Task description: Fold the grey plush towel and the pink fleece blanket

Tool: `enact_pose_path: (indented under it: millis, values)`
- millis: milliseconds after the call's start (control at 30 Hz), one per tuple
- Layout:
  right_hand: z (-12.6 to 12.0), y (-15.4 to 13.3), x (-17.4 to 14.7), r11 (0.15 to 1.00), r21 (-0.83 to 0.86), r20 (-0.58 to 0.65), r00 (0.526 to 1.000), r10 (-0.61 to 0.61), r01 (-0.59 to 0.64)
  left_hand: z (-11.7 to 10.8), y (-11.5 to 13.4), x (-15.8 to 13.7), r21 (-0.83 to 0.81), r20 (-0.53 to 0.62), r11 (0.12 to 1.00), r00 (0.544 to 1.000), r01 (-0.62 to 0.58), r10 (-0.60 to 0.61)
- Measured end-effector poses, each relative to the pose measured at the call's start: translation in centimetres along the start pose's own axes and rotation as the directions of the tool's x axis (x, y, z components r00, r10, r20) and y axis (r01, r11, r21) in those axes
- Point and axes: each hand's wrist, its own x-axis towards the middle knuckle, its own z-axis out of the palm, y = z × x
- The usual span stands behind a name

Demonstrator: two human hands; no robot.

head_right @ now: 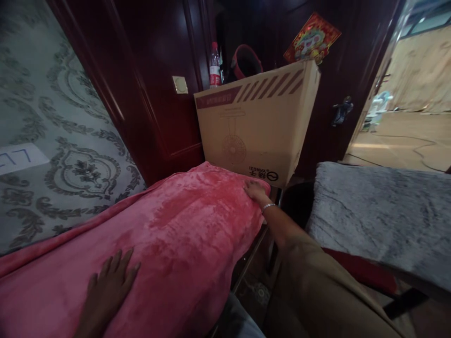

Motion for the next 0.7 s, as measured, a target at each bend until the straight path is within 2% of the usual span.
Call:
enact_pose_path:
  millis: [100,267,367,500,700]
  values:
    - [0.1,2.2,0.0,0.985,0.074,-0.102,0.981,0.165,-0.158,-0.1,0.0,0.0,-0.001,-0.009,1.000,1.000,-0.003,0.003]
    - [1.3,5.3,-1.0,0.901,0.251,-0.248,0.877,0.412,-0.353,-0.1,-0.1,0.1,-0.015,-0.031,1.000,0.999,-0.014,0.014]
    - [2.1,6.3,-0.8,0.853,0.362,-0.270,0.834,0.481,-0.375,0.2,-0.3,0.2,-0.031,-0.056,0.999,0.998,-0.018,0.016]
    - [2.7,7.0,0.2,0.811,0.464,-0.266,0.818,0.510,-0.355,0.3,-0.3,0.4,-0.065,-0.061,0.998,0.998,-0.015,0.011]
    - [2.1,7.8,0.9,0.781,0.490,-0.284,0.776,0.563,-0.387,0.0,-0.2,0.5,-0.051,-0.023,0.999,1.000,0.007,-0.008]
